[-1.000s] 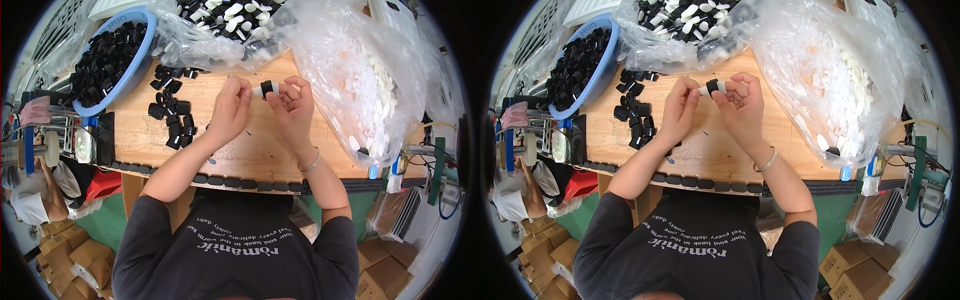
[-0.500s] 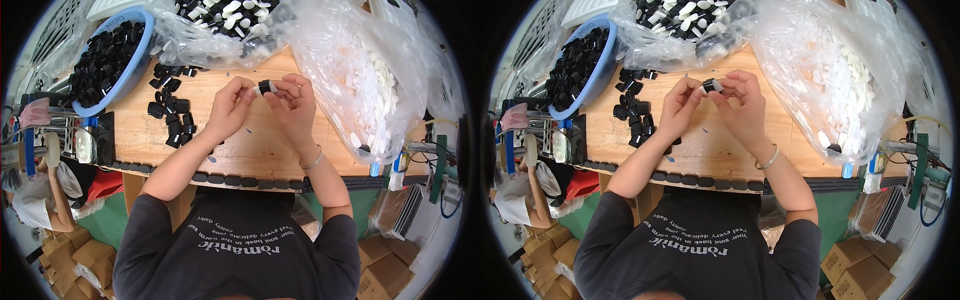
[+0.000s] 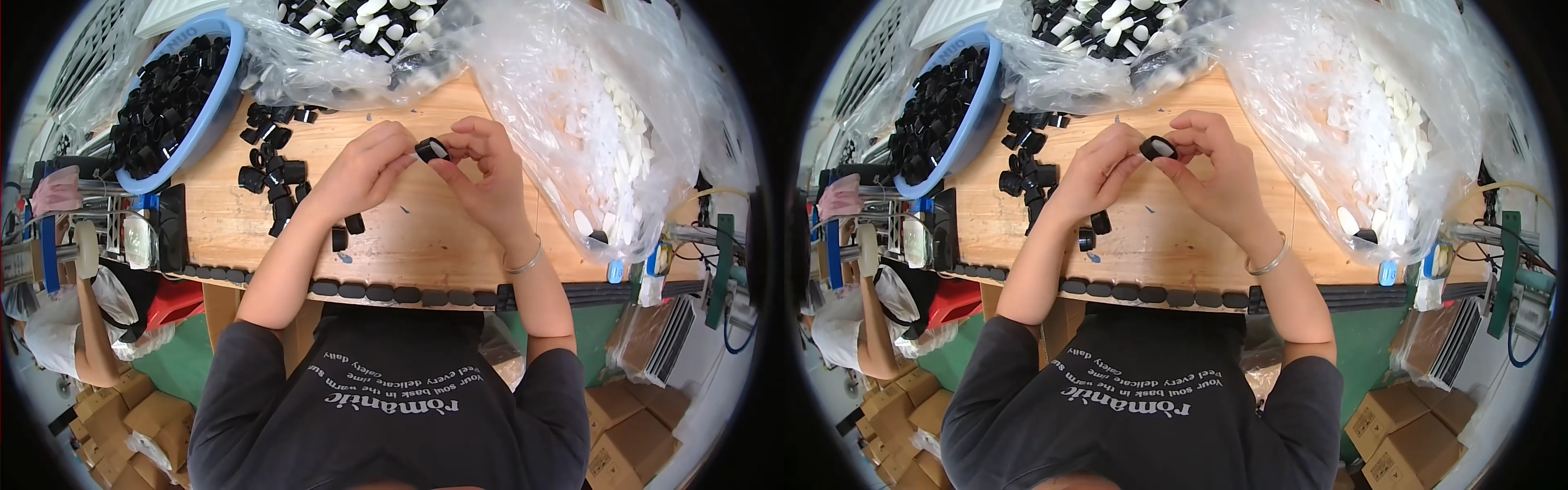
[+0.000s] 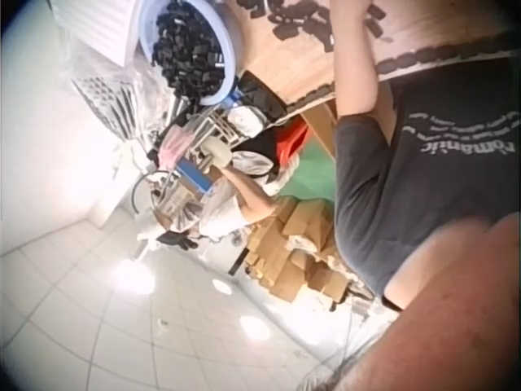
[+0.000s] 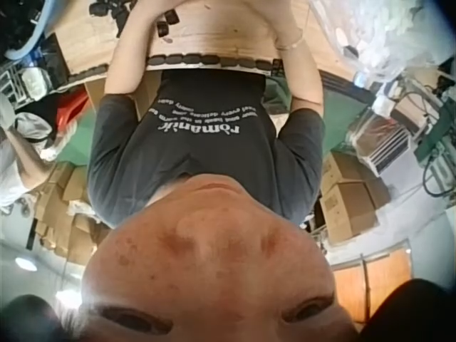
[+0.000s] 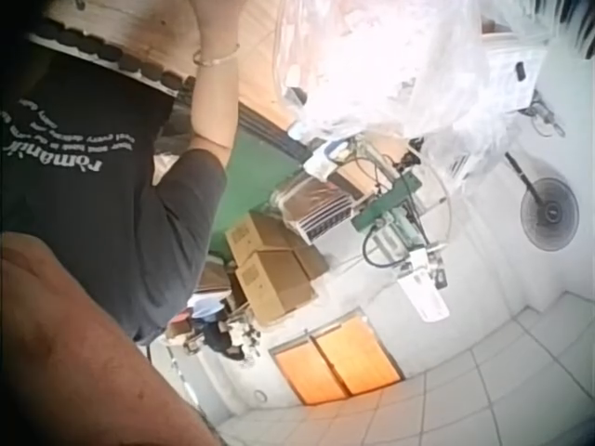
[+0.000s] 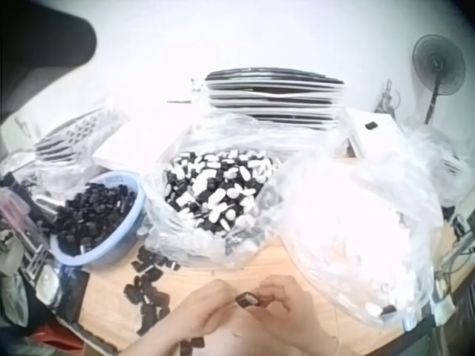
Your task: The recorder is manually assembling small black circular housings with white cylindrical inserts at a workbench.
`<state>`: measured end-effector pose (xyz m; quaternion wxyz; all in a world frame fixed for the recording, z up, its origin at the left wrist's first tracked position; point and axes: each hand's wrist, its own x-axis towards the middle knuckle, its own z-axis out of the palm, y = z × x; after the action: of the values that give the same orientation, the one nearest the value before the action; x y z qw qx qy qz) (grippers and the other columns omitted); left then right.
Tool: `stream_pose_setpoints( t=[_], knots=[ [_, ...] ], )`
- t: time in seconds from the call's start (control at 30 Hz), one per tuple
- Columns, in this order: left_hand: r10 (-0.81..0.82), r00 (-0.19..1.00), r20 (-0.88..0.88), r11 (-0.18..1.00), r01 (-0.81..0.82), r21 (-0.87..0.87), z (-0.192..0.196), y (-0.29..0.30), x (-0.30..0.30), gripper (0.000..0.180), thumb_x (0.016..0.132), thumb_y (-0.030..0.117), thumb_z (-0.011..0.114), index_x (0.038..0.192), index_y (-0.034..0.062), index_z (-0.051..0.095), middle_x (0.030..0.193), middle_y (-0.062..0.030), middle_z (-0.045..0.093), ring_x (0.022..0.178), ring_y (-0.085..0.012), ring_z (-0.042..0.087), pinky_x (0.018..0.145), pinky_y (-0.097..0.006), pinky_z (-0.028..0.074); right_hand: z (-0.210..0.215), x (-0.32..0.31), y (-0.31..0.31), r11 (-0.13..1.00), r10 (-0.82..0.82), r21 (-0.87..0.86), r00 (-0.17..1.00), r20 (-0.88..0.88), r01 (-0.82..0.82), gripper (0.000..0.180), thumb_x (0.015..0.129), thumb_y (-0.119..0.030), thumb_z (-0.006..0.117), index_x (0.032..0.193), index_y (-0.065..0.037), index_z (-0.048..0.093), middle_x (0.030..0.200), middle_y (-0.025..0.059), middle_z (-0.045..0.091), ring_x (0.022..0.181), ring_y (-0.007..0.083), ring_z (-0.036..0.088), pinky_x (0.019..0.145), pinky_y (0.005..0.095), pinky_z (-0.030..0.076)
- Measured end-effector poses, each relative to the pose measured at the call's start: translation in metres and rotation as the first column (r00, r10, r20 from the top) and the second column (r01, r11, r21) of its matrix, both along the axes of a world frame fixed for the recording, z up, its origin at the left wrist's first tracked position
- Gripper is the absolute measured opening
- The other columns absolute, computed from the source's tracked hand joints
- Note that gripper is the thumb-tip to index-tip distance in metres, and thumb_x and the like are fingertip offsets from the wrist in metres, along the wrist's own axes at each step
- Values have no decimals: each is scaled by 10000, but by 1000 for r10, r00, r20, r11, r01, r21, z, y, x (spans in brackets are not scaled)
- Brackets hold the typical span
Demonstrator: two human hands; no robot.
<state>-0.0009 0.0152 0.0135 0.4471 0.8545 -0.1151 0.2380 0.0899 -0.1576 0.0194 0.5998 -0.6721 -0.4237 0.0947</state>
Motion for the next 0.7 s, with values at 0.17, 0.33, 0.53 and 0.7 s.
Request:
stream_pose_setpoints(
  t=[0.17,0.33,0.53,0.7],
  knots=[
    [17,998,54,997,-13,-70,-5,-2,3,221,745,-63,650,953,-14,594,910,-142,586,838,-306,578,733,-343,469,6,-9,2,994,-106,53,918,382,92,356,741,28,736,1029,-28,534,952,109,675,810,192,658,708,273,533],
    [80,988,135,995,-70,-77,-7,-2,4,220,721,-93,640,928,-19,625,899,-139,615,837,-293,589,741,-335,475,10,-9,6,990,-106,126,901,420,58,290,727,33,736,967,-33,586,979,127,672,841,241,670,710,296,545],
    [127,984,128,990,-117,-82,-8,-5,5,207,718,-84,646,912,-14,629,882,-134,629,821,-290,589,731,-335,474,4,-7,5,990,-122,118,910,395,81,262,732,55,716,955,-20,601,1022,140,663,881,251,665,732,296,541],
    [173,972,159,985,-165,-58,-7,-5,4,203,710,-82,645,899,-8,629,861,-122,630,810,-292,587,719,-337,473,8,-10,7,989,-132,111,937,324,101,251,736,69,704,948,-19,602,1058,145,651,935,246,652,771,300,532]
  ],
)
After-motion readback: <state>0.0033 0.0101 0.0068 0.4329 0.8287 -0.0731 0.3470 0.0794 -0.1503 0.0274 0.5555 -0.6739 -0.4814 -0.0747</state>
